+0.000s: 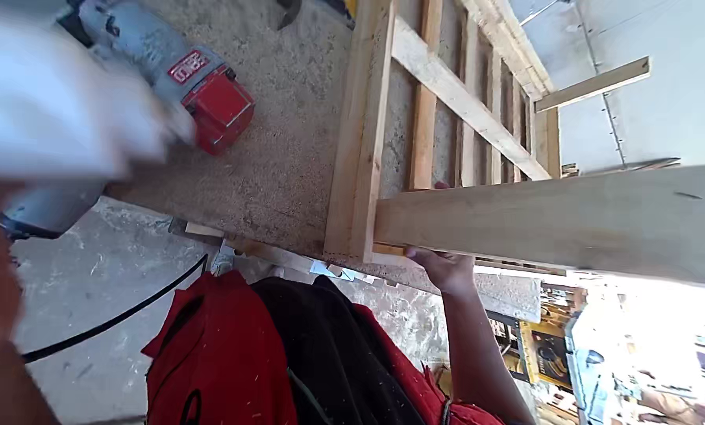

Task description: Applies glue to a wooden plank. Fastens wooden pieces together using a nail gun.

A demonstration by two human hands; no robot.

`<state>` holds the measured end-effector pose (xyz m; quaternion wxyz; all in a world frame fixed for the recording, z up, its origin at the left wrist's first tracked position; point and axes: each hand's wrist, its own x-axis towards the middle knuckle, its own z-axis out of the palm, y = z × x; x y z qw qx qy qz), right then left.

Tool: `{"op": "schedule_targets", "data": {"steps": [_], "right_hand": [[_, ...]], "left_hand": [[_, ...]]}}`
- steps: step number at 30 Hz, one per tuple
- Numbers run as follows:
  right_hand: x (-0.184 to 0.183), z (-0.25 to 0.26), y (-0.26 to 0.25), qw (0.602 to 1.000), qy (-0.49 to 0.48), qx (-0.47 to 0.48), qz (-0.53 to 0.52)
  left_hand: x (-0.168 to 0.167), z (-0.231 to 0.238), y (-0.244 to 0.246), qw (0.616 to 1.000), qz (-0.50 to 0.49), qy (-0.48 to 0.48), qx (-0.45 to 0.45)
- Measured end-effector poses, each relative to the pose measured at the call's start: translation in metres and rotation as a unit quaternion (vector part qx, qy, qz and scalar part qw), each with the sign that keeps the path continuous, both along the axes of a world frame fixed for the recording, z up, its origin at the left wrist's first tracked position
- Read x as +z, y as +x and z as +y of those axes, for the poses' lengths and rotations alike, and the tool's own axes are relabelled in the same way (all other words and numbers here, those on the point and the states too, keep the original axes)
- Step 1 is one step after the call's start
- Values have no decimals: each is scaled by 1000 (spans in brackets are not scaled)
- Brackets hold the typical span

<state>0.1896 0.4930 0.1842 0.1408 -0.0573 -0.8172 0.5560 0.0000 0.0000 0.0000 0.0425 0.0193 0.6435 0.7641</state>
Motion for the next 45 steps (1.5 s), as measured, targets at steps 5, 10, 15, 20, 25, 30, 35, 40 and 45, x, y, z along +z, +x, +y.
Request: {"op": "schedule_targets", "data": {"steps": [5,10,15,20,25,30,35,40,45], "right_hand": [[22,28,30,988,-80,-23,134],[-10,24,68,970,-169,28,173],[-33,24,111,941,-240,6,238],[-32,39,151,917,-287,34,273],[-37,61,177,914,-279,64,288],[-39,77,186,912,-285,85,282],[-39,90,190,907,-296,112,279],[-42,101,187,902,-304,106,288],[-42,101,177,907,-287,118,284]], "left_hand": [[134,146,26,978,159,81,-106],[215,241,47,942,226,84,-234],[237,297,83,914,256,65,-308],[243,329,96,911,294,42,-285],[252,342,140,912,280,16,-299],[258,368,158,916,318,24,-243],[257,369,178,925,312,14,-218],[255,356,189,922,292,7,-254],[254,358,162,925,330,4,-187]]}}
